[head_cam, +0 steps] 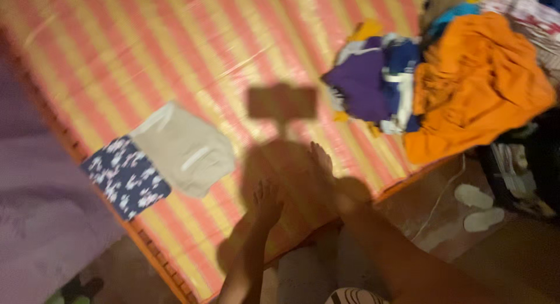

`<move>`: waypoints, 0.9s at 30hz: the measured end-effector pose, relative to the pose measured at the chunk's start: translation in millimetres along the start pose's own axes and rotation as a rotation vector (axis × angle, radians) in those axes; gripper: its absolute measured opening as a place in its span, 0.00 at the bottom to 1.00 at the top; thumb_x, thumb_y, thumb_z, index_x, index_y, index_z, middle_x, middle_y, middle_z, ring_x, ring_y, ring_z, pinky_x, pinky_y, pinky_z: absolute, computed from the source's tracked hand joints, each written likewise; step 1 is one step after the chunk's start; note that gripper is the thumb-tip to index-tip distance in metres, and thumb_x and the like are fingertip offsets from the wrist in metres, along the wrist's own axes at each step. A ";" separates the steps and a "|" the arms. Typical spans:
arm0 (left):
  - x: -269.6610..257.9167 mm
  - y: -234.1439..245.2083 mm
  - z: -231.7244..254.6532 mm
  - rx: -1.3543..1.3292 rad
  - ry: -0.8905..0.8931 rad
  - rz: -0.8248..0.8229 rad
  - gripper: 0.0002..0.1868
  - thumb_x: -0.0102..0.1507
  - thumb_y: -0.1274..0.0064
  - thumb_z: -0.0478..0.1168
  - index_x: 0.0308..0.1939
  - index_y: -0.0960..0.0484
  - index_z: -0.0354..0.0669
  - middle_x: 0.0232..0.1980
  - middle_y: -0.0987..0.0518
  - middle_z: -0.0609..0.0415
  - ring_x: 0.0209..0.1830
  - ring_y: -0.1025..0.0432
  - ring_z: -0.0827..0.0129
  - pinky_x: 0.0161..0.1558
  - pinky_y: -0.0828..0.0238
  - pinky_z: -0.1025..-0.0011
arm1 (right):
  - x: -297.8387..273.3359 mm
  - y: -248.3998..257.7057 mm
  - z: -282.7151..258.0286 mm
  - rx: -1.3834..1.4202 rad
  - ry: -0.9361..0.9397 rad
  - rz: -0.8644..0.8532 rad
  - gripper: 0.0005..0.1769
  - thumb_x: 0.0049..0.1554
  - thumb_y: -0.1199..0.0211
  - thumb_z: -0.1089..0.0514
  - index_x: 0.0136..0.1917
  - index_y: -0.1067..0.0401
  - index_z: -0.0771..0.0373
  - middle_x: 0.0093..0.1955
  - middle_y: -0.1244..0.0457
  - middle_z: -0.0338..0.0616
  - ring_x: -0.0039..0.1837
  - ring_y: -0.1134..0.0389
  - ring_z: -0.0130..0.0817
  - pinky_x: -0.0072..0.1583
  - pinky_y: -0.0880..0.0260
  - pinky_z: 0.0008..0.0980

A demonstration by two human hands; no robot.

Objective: The person empties a laundry basket onto a bed and proceeds to fold several items of clothing one by one. They fold a floral dress, a pair of shorts, and a t-shirt, placing each folded item neatly on the bed.

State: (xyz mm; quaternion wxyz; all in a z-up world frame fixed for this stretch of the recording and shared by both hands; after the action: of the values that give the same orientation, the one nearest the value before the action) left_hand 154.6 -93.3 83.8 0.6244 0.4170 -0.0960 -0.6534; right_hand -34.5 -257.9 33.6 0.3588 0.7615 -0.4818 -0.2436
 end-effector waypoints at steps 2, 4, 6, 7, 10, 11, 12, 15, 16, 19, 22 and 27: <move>20.5 -1.6 35.1 -0.004 -0.090 -0.074 0.28 0.64 0.48 0.35 0.69 0.31 0.44 0.80 0.44 0.40 0.81 0.53 0.43 0.73 0.55 0.46 | -4.1 37.3 23.7 0.054 -0.100 0.081 0.40 0.55 0.35 0.50 0.73 0.44 0.71 0.70 0.44 0.58 0.70 0.44 0.53 0.68 0.43 0.49; 47.9 -4.6 78.0 -0.002 -0.176 -0.119 0.28 0.63 0.48 0.34 0.69 0.31 0.42 0.80 0.44 0.39 0.81 0.52 0.43 0.74 0.54 0.49 | -0.5 77.1 47.0 0.104 -0.197 0.173 0.36 0.56 0.36 0.50 0.71 0.42 0.70 0.67 0.43 0.57 0.68 0.43 0.52 0.67 0.42 0.48; 78.9 -9.2 128.1 -0.007 -0.250 -0.133 0.28 0.63 0.48 0.33 0.69 0.31 0.40 0.80 0.43 0.38 0.80 0.51 0.43 0.75 0.53 0.51 | 6.2 118.8 71.7 0.137 -0.290 0.277 0.32 0.57 0.37 0.51 0.69 0.40 0.69 0.65 0.42 0.56 0.66 0.42 0.50 0.65 0.41 0.46; 91.9 -11.4 155.4 -0.016 -0.282 -0.128 0.28 0.63 0.48 0.33 0.69 0.31 0.38 0.79 0.43 0.38 0.80 0.51 0.43 0.75 0.53 0.52 | 9.9 138.9 83.8 0.143 -0.325 0.327 0.31 0.58 0.37 0.51 0.68 0.39 0.69 0.63 0.41 0.55 0.65 0.41 0.49 0.65 0.40 0.45; 133.4 -17.2 242.3 -0.116 -0.388 -0.091 0.28 0.63 0.48 0.31 0.69 0.31 0.35 0.79 0.42 0.36 0.80 0.49 0.43 0.76 0.51 0.55 | 38.4 196.0 126.7 0.149 -0.373 0.439 0.25 0.60 0.38 0.51 0.65 0.36 0.67 0.60 0.39 0.53 0.61 0.39 0.47 0.63 0.39 0.43; 146.3 -18.5 268.3 -0.181 -0.433 -0.073 0.29 0.63 0.48 0.31 0.69 0.31 0.34 0.79 0.41 0.36 0.80 0.49 0.43 0.76 0.51 0.56 | 50.4 210.6 139.3 0.152 -0.363 0.460 0.24 0.60 0.39 0.52 0.64 0.35 0.67 0.58 0.39 0.52 0.60 0.39 0.46 0.62 0.38 0.42; 159.2 -21.8 292.4 -0.252 -0.491 -0.065 0.28 0.64 0.50 0.29 0.70 0.30 0.36 0.79 0.40 0.36 0.81 0.48 0.44 0.77 0.49 0.57 | 61.1 223.9 151.7 0.151 -0.347 0.474 0.22 0.61 0.39 0.52 0.63 0.34 0.66 0.57 0.38 0.51 0.59 0.38 0.45 0.61 0.38 0.41; 195.0 -46.7 348.2 -0.396 -0.170 -0.194 0.27 0.70 0.52 0.33 0.74 0.33 0.41 0.73 0.32 0.41 0.76 0.39 0.54 0.76 0.42 0.63 | 94.4 255.1 182.7 0.175 -0.259 0.426 0.17 0.63 0.40 0.52 0.60 0.31 0.65 0.54 0.36 0.49 0.55 0.36 0.42 0.59 0.36 0.39; 203.5 -52.7 363.7 -0.423 -0.152 -0.109 0.29 0.69 0.49 0.34 0.74 0.34 0.39 0.73 0.33 0.40 0.75 0.38 0.54 0.76 0.41 0.62 | 106.1 262.3 190.2 0.199 -0.243 0.381 0.16 0.63 0.40 0.53 0.59 0.30 0.64 0.52 0.36 0.49 0.54 0.36 0.42 0.59 0.35 0.38; 217.0 -57.4 401.4 -0.495 -0.121 0.125 0.38 0.63 0.41 0.37 0.74 0.40 0.34 0.73 0.36 0.36 0.74 0.39 0.52 0.72 0.37 0.60 | 134.1 289.0 200.8 0.490 -0.335 0.172 0.13 0.68 0.45 0.52 0.58 0.29 0.63 0.47 0.35 0.45 0.48 0.34 0.34 0.54 0.33 0.31; 225.5 -38.3 434.6 -0.450 -0.243 0.330 0.52 0.52 0.35 0.41 0.73 0.48 0.28 0.73 0.45 0.30 0.74 0.47 0.42 0.69 0.43 0.55 | 157.9 343.4 184.0 0.857 -0.082 -0.031 0.08 0.72 0.49 0.56 0.58 0.32 0.62 0.47 0.41 0.36 0.51 0.42 0.23 0.54 0.37 0.24; 226.5 -9.2 481.0 0.015 -0.533 0.367 0.42 0.45 0.23 0.52 0.58 0.24 0.41 0.69 0.39 0.27 0.68 0.48 0.31 0.68 0.55 0.46 | 165.9 466.8 126.3 0.975 0.057 -0.360 0.07 0.71 0.49 0.57 0.57 0.34 0.61 0.47 0.41 0.31 0.49 0.41 0.19 0.50 0.38 0.22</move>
State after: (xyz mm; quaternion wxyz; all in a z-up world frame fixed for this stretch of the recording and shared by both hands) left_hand -143.0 -484.6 286.4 0.6816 0.2114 -0.3345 -0.6156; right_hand -316.7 -577.8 315.3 -0.0722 0.9172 -0.3909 -0.0277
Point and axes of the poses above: each hand's wrist, its own x-axis towards the middle knuckle, its own y-axis out of the back of the hand, z = x × y, the point moved 2 cm from there along x, towards the middle knuckle
